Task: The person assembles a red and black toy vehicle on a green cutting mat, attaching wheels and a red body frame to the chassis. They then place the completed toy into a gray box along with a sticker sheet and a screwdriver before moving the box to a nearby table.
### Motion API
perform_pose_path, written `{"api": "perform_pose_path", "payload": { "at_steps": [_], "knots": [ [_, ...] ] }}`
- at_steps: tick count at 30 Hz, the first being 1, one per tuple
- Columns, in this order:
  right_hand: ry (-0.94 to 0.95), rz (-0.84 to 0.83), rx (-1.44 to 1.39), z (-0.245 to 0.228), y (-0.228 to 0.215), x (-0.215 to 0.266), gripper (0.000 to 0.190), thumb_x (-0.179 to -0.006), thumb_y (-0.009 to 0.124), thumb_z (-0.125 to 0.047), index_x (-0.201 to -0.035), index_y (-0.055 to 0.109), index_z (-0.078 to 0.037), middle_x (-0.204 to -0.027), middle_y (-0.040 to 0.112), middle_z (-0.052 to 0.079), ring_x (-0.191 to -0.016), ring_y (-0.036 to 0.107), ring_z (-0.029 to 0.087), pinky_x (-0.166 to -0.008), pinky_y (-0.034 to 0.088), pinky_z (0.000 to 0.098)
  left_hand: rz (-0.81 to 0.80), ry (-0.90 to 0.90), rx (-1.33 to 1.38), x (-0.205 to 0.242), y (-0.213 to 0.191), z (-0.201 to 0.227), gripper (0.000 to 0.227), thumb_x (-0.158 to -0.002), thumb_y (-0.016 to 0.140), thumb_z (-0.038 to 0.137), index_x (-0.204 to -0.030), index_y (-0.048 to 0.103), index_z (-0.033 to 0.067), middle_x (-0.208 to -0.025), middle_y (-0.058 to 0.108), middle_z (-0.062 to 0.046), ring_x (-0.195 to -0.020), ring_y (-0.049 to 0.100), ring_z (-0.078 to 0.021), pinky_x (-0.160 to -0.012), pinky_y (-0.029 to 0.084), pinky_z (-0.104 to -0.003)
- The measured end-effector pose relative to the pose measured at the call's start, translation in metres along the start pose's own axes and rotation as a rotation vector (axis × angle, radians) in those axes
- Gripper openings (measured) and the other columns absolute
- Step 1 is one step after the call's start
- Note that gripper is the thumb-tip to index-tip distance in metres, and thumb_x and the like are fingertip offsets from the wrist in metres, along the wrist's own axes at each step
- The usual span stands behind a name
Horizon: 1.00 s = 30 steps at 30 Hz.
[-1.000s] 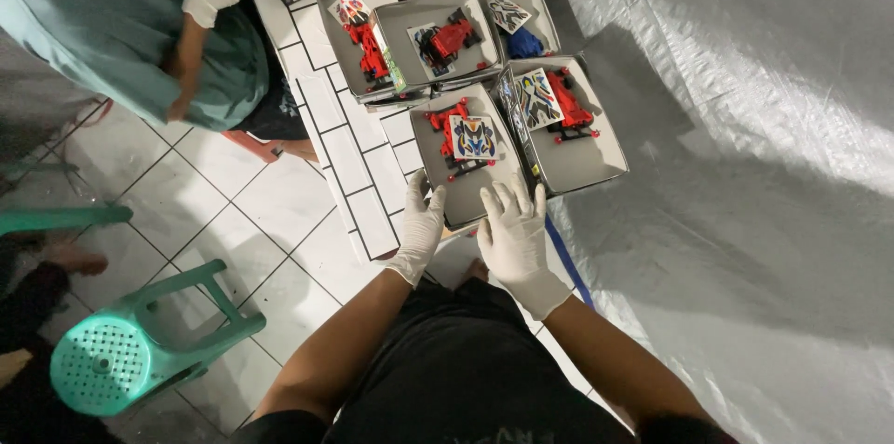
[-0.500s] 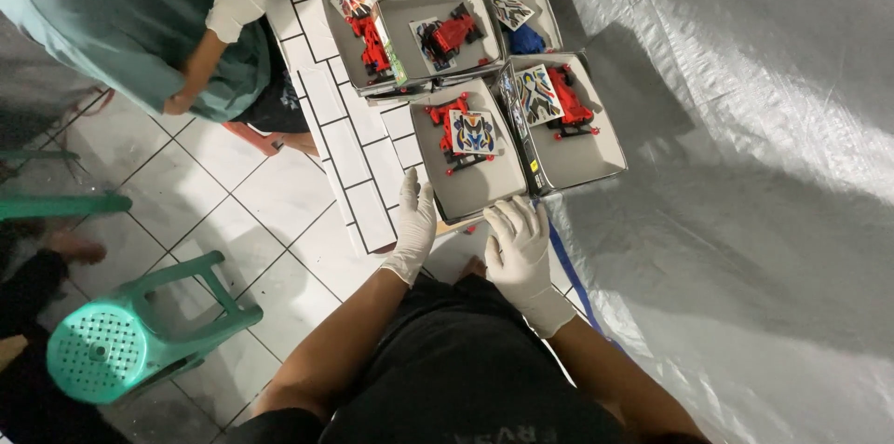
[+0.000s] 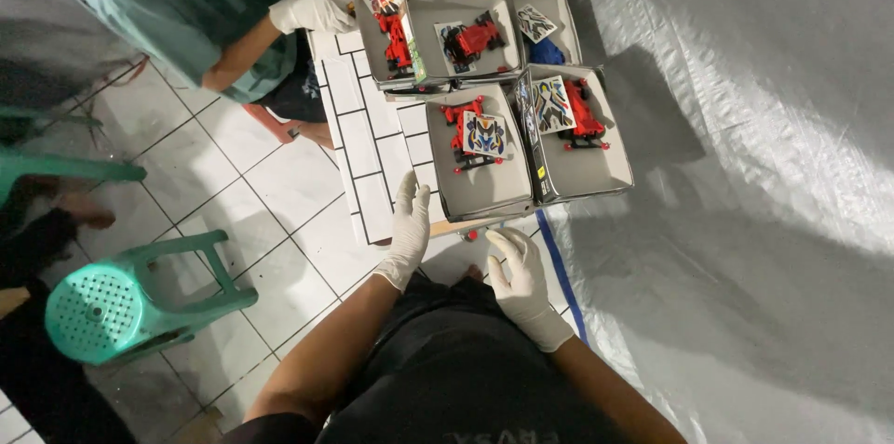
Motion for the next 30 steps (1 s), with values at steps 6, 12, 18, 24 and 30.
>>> {"api": "perform_pose_path", "payload": {
  "at_steps": [6, 12, 18, 24, 30],
  "knots": [
    [0.052, -0.197, -0.127, 0.013, 0.001, 0.008, 0.043, -0.092, 0.071, -0.021, -0.133, 0.067, -0.013, -0.123, 0.069, 0.008, -0.116, 0.065, 0.028, -0.103, 0.049, 0.0415, -0.029, -0.156, -0.155, 0.039, -0.001, 0.024, 0.075, -0.099, 0.054, 0.058, -0.160, 0.027, 0.0257, -0.164, 0.029, -0.014, -0.153, 0.017, -0.0359, -0.127, 0.014, -0.053],
    [0.208, -0.633, -0.276, 0.015, 0.002, 0.007, 0.036, -0.099, 0.064, -0.041, -0.126, 0.069, -0.019, -0.119, 0.071, 0.008, -0.119, 0.065, 0.030, -0.106, 0.047, 0.0445, 0.083, -0.261, -0.417, 0.066, -0.019, -0.014, 0.077, -0.092, 0.047, 0.076, -0.159, 0.026, 0.0448, -0.164, 0.035, 0.008, -0.153, 0.026, -0.0202, -0.125, 0.008, -0.047],
    [0.134, -0.856, -0.276, -0.027, 0.008, -0.011, 0.047, -0.101, 0.060, -0.049, -0.124, 0.065, -0.008, -0.126, 0.068, 0.020, -0.123, 0.061, 0.040, -0.108, 0.044, 0.0500, 0.207, -0.113, -0.172, 0.138, -0.041, 0.004, 0.067, -0.099, 0.053, 0.051, -0.159, 0.032, 0.0295, -0.163, 0.035, -0.009, -0.153, 0.022, -0.0304, -0.126, 0.014, -0.049],
    [0.145, -0.924, -0.356, -0.053, 0.017, 0.007, 0.034, -0.099, 0.064, -0.038, -0.125, 0.072, -0.018, -0.120, 0.074, 0.006, -0.122, 0.065, 0.026, -0.103, 0.052, 0.0394, 0.360, 0.109, 0.000, 0.211, -0.060, 0.019, 0.049, -0.104, 0.051, 0.033, -0.148, 0.049, 0.0107, -0.148, 0.051, -0.022, -0.148, 0.033, -0.0389, -0.123, 0.022, -0.050],
    [0.210, -0.844, -0.426, -0.112, 0.016, 0.059, 0.033, -0.095, 0.064, -0.011, -0.128, 0.070, -0.009, -0.122, 0.072, 0.013, -0.122, 0.065, 0.028, -0.102, 0.053, 0.0425, 0.473, 0.064, 0.054, 0.302, -0.094, -0.011, 0.052, -0.101, 0.057, 0.033, -0.149, 0.049, 0.0157, -0.148, 0.052, -0.014, -0.149, 0.033, -0.0327, -0.125, 0.020, -0.048]
  ]
}}
Point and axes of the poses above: each hand's wrist, its own x-axis away from the middle knuckle, its own y-axis out of the palm, z = x × y, the point moved 1 cm from there along -x, towards the middle knuckle
